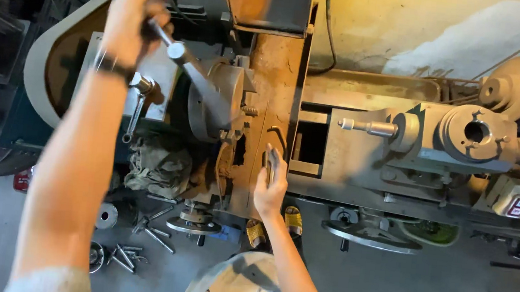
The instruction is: The person operates a metal lathe, using a wrench to tighten the chuck and a dial indicator to measure runout. They wipe the chuck with a cloth and repeatedly rotate the chuck while monitoring the indicator to check alignment.
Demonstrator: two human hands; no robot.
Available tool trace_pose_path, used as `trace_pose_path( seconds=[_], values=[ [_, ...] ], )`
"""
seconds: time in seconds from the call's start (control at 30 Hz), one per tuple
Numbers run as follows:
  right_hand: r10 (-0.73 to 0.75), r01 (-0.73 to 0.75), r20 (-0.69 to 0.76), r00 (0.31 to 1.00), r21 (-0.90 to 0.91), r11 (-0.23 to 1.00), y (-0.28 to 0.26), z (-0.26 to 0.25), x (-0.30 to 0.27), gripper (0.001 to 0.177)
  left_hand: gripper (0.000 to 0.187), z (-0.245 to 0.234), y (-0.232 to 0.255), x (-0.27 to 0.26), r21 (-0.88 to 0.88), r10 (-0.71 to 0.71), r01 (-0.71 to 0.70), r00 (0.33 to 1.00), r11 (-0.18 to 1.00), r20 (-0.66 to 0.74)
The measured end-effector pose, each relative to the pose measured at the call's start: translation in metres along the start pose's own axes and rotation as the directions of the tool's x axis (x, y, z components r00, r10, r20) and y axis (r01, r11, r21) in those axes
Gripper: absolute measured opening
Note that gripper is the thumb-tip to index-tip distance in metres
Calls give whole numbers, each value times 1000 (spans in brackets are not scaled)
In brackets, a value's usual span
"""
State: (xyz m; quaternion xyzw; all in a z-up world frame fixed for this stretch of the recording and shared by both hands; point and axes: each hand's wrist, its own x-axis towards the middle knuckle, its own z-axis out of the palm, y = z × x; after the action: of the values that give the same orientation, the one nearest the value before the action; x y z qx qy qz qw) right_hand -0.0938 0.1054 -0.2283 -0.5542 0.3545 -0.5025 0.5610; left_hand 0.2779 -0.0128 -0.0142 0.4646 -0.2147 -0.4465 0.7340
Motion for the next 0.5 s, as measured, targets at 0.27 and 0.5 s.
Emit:
trace_pose_path(
  seconds=[0.27,0.5],
  values=[
    [28,26,134,991,-379,925,99,28,75,72,16,202,-71,-85,244,-172,-654,504,-716,847],
    [44,-10,155,987,-213,977,71,61,94,82,38,63,-45,-234,791,518,-597,722,134,458]
  ],
)
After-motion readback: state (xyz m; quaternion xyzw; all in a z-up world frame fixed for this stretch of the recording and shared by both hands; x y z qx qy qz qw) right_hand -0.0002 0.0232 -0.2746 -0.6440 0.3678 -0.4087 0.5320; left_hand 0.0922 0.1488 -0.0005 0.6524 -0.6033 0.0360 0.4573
